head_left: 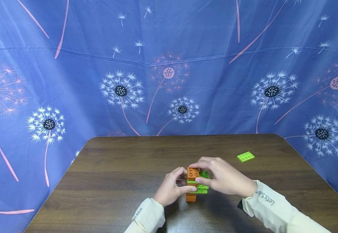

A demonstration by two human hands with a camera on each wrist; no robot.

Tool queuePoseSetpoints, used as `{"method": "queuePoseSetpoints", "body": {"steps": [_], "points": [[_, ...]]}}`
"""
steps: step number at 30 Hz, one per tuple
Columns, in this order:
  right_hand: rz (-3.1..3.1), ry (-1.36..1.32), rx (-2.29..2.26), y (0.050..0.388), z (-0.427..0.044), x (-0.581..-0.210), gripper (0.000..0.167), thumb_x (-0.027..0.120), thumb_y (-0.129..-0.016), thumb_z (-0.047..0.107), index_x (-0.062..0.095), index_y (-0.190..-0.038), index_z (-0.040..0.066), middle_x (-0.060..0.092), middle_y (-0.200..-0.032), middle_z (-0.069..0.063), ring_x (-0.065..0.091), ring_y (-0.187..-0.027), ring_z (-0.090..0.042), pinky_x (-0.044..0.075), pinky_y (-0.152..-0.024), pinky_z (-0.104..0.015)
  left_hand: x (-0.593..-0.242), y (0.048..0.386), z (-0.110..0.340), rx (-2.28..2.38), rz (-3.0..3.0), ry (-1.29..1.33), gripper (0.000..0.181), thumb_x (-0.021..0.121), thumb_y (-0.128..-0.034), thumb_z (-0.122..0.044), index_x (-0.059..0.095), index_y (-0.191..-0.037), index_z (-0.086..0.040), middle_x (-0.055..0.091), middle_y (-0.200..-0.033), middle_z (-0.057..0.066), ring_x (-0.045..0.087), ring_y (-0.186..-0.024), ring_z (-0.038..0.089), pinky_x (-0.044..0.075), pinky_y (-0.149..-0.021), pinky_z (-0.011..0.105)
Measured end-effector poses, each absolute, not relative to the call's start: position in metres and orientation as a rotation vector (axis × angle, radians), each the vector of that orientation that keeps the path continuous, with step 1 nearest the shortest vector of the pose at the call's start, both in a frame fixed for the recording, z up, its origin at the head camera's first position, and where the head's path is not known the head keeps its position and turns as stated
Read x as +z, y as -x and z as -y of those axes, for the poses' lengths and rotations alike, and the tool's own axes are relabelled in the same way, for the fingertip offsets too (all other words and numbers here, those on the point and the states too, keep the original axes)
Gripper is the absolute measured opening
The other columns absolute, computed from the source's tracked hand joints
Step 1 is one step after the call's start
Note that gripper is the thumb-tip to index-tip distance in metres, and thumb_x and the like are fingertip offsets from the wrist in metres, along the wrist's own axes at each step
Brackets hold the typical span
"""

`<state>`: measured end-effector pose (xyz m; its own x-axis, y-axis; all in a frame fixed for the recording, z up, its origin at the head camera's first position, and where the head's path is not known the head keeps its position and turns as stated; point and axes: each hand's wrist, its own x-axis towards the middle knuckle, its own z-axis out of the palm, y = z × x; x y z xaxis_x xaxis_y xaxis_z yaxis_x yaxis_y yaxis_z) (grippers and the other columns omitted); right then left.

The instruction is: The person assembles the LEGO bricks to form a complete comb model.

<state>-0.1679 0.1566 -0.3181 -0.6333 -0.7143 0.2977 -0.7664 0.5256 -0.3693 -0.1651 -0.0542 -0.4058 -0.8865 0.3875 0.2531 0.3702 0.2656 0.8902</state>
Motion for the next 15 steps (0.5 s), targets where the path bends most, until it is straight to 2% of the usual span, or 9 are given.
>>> {"method": "queuePoseSetpoints", "body": {"steps": [3, 8, 10, 15], "points": [[2.706, -1.264, 0.646, 0.168, -0.155, -0.311, 0.034, 0.078, -0.09, 0.018, 0.073, -0.122, 0.009, 0.069, -0.103, 0.006, 0.056, -0.075, -0.001, 0.05, -0.069, -0.029, -0.406, 0.165, 0.054, 1.74, -2.486, -0.742, 0.028, 0.084, -0.0852, -0.014, 0.063, -0.103, -0.008, 0.064, -0.104, 0.0, 0.067, -0.095, 0.013, 0.057, -0.086, 0.03], [2.757, -1.228, 0.537, 0.167, -0.152, -0.302, 0.035, 0.081, -0.088, 0.023, 0.075, -0.12, 0.012, 0.068, -0.098, 0.011, 0.061, -0.082, -0.006, 0.051, -0.073, -0.035, -0.405, 0.165, 0.054, 1.744, -2.472, -0.735, 0.028, 0.083, -0.0856, -0.014, 0.063, -0.103, -0.009, 0.064, -0.104, -0.001, 0.066, -0.095, 0.012, 0.057, -0.086, 0.03], [2.763, -1.222, 0.527, 0.167, -0.15, -0.301, 0.035, 0.081, -0.087, 0.022, 0.075, -0.12, 0.012, 0.067, -0.095, 0.012, 0.06, -0.08, -0.007, 0.05, -0.071, -0.035, -0.405, 0.165, 0.054, 1.744, -2.472, -0.733, 0.028, 0.083, -0.0856, -0.014, 0.063, -0.103, -0.009, 0.064, -0.104, -0.001, 0.066, -0.096, 0.012, 0.057, -0.087, 0.03], [2.794, -1.16, 0.49, 0.164, -0.146, -0.298, 0.035, 0.083, -0.084, 0.021, 0.077, -0.118, 0.012, 0.071, -0.095, 0.009, 0.064, -0.081, -0.011, 0.051, -0.071, -0.036, -0.406, 0.166, 0.054, 1.742, -2.487, -0.744, 0.028, 0.084, -0.0849, -0.013, 0.062, -0.102, -0.008, 0.064, -0.103, 0.0, 0.066, -0.095, 0.012, 0.057, -0.086, 0.031]]}}
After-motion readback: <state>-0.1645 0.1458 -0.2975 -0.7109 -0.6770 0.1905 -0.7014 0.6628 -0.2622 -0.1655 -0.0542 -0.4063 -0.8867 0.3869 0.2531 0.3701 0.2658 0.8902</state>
